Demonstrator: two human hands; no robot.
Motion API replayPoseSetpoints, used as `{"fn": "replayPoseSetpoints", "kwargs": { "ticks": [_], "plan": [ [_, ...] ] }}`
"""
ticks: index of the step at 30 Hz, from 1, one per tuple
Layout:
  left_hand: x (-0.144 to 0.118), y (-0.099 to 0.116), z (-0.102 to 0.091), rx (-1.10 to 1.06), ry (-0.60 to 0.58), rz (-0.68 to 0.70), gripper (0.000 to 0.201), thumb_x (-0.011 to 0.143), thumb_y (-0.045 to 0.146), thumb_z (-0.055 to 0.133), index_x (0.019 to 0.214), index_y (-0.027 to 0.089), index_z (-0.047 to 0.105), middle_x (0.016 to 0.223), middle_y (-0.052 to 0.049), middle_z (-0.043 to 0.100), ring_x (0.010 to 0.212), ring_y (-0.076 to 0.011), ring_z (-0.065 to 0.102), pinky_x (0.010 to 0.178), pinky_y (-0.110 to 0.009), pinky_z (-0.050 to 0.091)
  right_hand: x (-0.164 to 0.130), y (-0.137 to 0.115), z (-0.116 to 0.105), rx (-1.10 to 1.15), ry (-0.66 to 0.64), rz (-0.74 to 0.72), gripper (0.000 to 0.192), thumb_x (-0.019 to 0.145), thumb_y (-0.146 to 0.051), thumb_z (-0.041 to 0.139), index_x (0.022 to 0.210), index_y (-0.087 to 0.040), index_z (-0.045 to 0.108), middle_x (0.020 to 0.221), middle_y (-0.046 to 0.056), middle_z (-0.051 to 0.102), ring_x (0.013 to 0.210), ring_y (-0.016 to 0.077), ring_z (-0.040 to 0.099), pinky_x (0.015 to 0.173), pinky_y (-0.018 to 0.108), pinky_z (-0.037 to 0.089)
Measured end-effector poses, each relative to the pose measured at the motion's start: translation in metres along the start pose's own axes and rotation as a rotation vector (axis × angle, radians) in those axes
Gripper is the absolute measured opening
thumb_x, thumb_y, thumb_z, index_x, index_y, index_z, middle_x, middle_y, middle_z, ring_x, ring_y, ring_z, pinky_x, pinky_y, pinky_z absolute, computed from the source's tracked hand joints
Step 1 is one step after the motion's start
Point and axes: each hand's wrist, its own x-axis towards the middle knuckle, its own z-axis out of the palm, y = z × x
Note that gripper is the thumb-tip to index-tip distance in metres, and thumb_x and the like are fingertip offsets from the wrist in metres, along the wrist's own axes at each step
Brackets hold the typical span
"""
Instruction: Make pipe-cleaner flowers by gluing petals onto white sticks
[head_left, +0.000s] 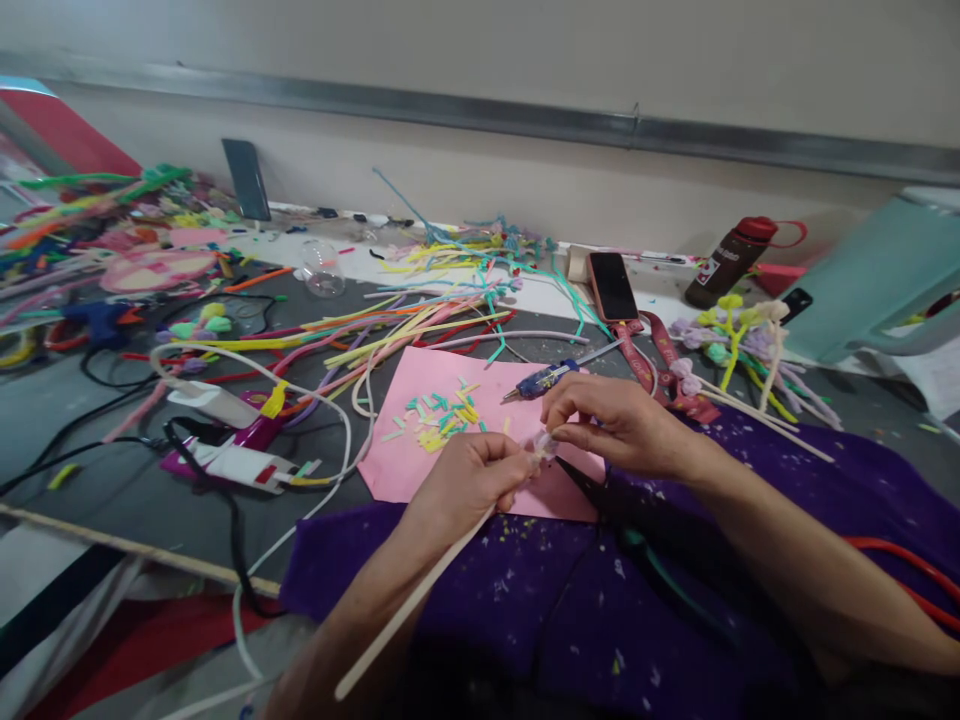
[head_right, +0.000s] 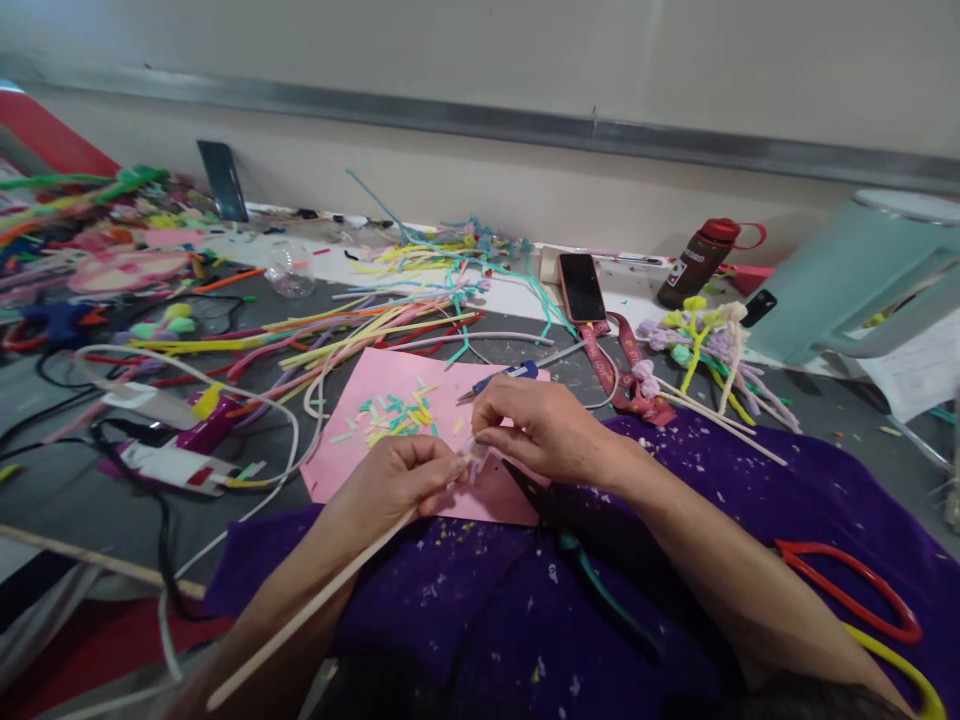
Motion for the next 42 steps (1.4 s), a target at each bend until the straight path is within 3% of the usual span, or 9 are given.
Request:
{"fn": "replayPoseSetpoints", "kwargs": {
  "ticks": [35,39,42],
  "plan": [
    [-0.0015,0.0026,0.0023,-0.007,0.039,0.019,0.021,0.073,0.033,0.058,0.063,0.014,0.060,0.042,0.005,0.047,0.038,-0.0059,0.037,0.041,-0.020,0.025,-0.0003,0.0052,0.0054,-0.117,-0.030,-0.015,0.011,0.084,-0.014,0.050,0.078,-0.013,0.059,0.081,0.007,0.063,0.079,0.0152,0.058,0.069,0.028,0.045],
    [-0.0009,0.0041,0.0018,-0.044,0.042,0.016,0.021,0.071,0.032,0.060,0.061,0.014,0.060,0.039,0.005,0.046,0.037,-0.0059,0.037,0.040,-0.019,0.025,-0.0011,0.0062,0.0038,-0.035,0.000,-0.047,0.013,0.085,-0.015,0.050,0.084,-0.013,0.063,0.086,0.008,0.064,0.083,0.0153,0.059,0.072,0.028,0.046],
    [-0.0006,0.0048,0.0006,-0.117,0.027,0.031,0.021,0.070,0.033,0.062,0.061,0.014,0.061,0.038,0.004,0.047,0.036,-0.0055,0.038,0.039,-0.018,0.026,-0.0018,0.0056,-0.0012,0.077,0.110,-0.054,0.019,0.088,-0.019,0.047,0.098,-0.017,0.064,0.096,0.007,0.065,0.091,0.0151,0.059,0.078,0.029,0.046]
  ]
}}
